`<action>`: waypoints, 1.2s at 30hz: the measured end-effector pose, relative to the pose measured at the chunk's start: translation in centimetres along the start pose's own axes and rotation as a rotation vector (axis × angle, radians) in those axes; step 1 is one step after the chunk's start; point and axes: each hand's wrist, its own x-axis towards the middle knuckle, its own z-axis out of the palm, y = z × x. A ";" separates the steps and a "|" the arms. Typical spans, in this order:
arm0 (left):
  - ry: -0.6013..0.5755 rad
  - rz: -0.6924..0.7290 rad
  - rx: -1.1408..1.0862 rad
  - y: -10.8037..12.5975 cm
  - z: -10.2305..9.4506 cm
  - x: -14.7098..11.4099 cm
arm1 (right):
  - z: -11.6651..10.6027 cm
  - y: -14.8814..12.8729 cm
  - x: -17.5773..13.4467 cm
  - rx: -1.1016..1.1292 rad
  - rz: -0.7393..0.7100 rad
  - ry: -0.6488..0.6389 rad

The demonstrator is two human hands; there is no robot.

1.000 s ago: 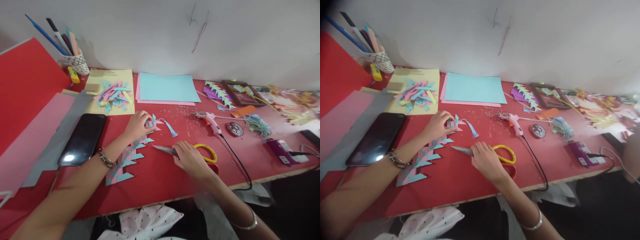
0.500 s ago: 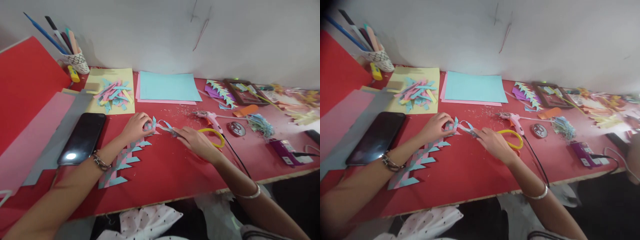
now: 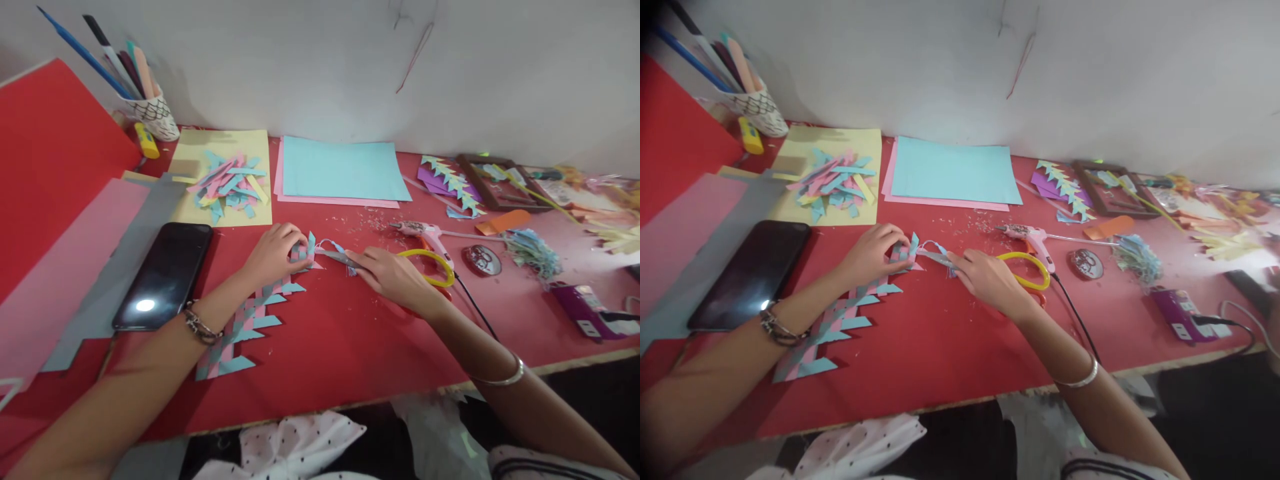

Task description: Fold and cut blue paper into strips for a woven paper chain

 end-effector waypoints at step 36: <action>0.031 0.061 0.012 -0.1 0.1 0.0 | -0.3 -0.7 0.9 -0.051 -0.008 -0.061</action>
